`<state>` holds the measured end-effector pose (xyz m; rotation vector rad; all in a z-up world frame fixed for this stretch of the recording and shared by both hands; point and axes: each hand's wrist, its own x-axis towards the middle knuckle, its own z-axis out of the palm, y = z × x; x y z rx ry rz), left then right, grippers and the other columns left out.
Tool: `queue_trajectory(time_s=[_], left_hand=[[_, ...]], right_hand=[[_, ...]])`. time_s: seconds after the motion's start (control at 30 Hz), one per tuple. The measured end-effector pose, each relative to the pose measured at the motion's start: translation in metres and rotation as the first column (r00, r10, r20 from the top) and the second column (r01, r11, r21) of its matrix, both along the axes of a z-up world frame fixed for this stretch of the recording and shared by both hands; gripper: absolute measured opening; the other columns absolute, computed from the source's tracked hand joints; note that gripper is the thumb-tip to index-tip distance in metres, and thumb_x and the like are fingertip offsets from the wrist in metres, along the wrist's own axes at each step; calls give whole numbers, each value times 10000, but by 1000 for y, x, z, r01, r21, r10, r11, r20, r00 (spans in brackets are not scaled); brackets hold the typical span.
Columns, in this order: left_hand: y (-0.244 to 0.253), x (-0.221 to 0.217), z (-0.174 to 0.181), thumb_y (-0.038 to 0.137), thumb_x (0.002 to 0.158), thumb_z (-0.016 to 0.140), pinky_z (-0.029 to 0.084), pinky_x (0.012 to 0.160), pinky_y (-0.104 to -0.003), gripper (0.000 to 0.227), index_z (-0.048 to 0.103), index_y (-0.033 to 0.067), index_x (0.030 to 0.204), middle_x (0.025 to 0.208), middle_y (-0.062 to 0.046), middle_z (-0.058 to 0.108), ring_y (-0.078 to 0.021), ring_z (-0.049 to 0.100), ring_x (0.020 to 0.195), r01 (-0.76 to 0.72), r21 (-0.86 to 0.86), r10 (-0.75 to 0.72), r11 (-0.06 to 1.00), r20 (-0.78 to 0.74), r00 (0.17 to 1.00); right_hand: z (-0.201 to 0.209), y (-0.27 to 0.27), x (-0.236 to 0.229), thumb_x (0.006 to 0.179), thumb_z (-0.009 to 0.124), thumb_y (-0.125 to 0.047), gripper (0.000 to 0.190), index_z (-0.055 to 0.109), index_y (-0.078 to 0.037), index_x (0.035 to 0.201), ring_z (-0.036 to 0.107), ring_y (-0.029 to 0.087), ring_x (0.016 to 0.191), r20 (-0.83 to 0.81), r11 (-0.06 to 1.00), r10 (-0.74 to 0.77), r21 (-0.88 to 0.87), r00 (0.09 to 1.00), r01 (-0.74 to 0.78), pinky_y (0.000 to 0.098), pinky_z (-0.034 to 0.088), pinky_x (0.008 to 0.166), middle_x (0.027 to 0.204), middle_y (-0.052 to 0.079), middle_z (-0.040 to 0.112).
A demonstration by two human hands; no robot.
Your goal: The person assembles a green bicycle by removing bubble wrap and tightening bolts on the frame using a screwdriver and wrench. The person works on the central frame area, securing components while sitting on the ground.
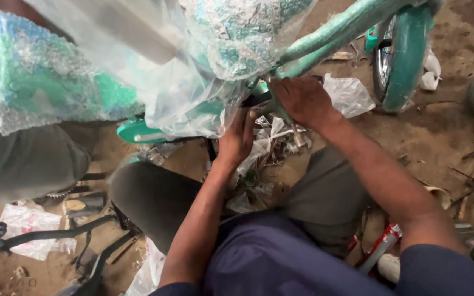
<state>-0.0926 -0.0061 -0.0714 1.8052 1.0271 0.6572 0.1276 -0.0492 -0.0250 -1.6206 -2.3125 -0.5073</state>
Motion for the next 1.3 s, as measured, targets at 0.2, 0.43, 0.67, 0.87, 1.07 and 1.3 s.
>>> queue_trajectory(time_s=[0.2,0.43,0.67,0.87,1.07,1.3], left_hand=[[4,7,-41,362,1092,472,518,731,-394,371,619,78,1279,925,-154,694,-272,669,822,-30,8,28,1000,158,987],[7,23,-102,335,1141,502,510,741,-352,334,674,48,1147,886,-74,646,-170,593,814,-81,28,66,996,355,933],[24,28,-154,133,1026,481,497,683,-338,309,644,25,1266,985,-131,640,-237,641,835,9,38,-13,999,97,995],[13,42,-141,148,1047,590,592,887,-495,236,644,-70,1120,1062,-217,715,-368,706,987,222,-625,580,748,779,240],[14,48,-61,226,1053,605,561,912,-447,268,666,-31,1099,1045,-168,703,-317,681,1009,202,-476,427,856,871,244],[-5,149,45,219,881,838,537,807,-451,235,650,79,900,950,-135,639,-345,659,934,85,633,-162,769,65,985]], right_hand=[[18,7,-7,931,616,-168,205,656,-48,1092,655,206,758,181,1000,-30,4,983,30,361,522,667,823,39,620],[31,10,-12,897,615,-184,300,670,-19,1142,643,204,725,262,1000,-20,-14,965,25,353,510,650,829,55,638],[19,12,-22,892,600,-193,334,647,2,1158,648,211,743,416,996,-77,1,906,85,366,509,654,882,86,656],[-8,15,-6,991,609,-203,335,590,-16,1268,625,299,665,-78,994,-94,-70,992,89,457,466,587,800,96,616],[-70,13,-35,935,668,-210,252,621,-84,1149,607,265,739,644,842,-419,11,640,539,400,465,633,830,71,584],[-162,54,-133,1075,736,-271,203,605,-121,1033,503,146,673,-331,980,194,25,-923,196,301,424,607,807,-8,552]])
